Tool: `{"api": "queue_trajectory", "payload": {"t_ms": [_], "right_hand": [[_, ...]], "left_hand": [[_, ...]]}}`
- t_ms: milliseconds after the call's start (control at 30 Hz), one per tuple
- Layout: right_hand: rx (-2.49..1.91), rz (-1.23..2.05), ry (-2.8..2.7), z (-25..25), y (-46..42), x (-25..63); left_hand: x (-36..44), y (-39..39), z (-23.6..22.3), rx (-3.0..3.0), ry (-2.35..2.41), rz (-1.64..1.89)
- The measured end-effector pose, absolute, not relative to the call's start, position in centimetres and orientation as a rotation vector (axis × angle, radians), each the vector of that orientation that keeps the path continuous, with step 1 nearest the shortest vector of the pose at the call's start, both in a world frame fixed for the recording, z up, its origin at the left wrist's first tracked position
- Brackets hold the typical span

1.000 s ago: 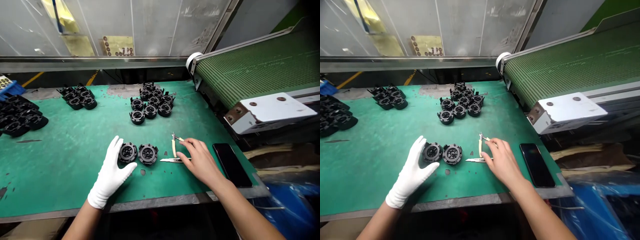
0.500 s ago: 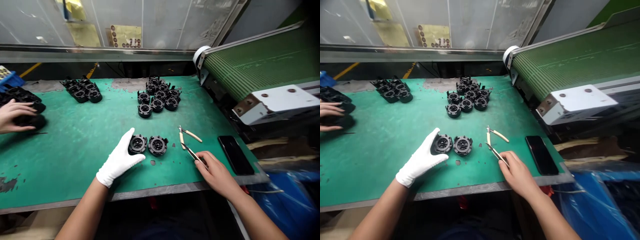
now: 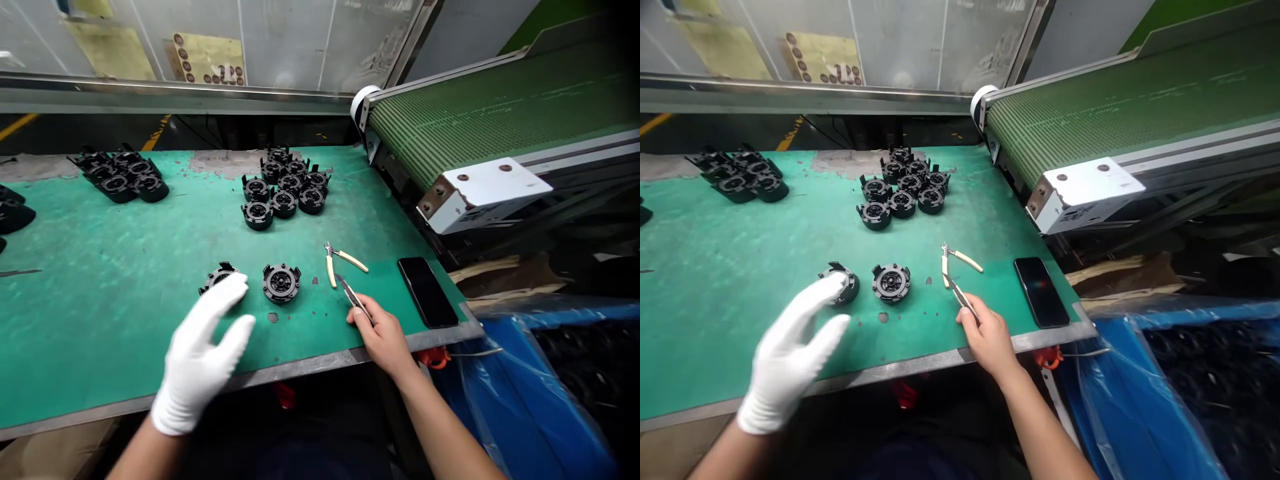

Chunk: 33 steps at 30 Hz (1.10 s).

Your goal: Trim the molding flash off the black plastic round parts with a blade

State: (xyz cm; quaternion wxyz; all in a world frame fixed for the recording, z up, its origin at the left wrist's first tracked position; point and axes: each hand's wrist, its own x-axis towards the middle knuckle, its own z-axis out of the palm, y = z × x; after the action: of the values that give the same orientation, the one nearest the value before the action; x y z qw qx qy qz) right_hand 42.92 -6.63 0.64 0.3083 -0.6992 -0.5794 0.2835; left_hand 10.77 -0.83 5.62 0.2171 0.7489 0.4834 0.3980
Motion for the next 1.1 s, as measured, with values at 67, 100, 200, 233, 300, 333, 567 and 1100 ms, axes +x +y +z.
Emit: {"api": "queue_trajectory", "payload": {"t_ms": [67,100,200,233,300,333,567,1100], "right_hand": [[-1.835,0.705,-1.469,0.1,-6.8,42.8],[-1.822,0.690,-1.458,0.0,-6.9,42.8],[-1.774,0.670,-1.463,-0.3,-7.2,42.7],[-1.765,0.667,-1.462,-0.4,-7.3,42.7],[-1.747,0.672,-1.451,-0.5,-7.3,42.8],[-1.734,0.688,-1.442,-0.5,-7.3,42.9],[-1.599,0.948,-1.649,1.6,-8.3,43.8],[-1.554,0.619,-2.446,7.0,-9.0,39.5]], "left_hand": [[14.3,-1.9,5.0,2.020,1.468,0.942],[15.8,-1.9,4.5,1.985,1.519,0.912],[18.6,0.2,3.1,1.929,1.543,0.848],[18.9,1.1,2.9,1.923,1.522,0.841],[19.0,2.7,2.8,1.911,1.481,0.831],[18.8,3.0,2.9,1.905,1.465,0.814],[15.8,-2.4,4.5,1.944,1.374,0.499],[12.9,-4.6,3.6,2.013,1.303,0.540]]}}
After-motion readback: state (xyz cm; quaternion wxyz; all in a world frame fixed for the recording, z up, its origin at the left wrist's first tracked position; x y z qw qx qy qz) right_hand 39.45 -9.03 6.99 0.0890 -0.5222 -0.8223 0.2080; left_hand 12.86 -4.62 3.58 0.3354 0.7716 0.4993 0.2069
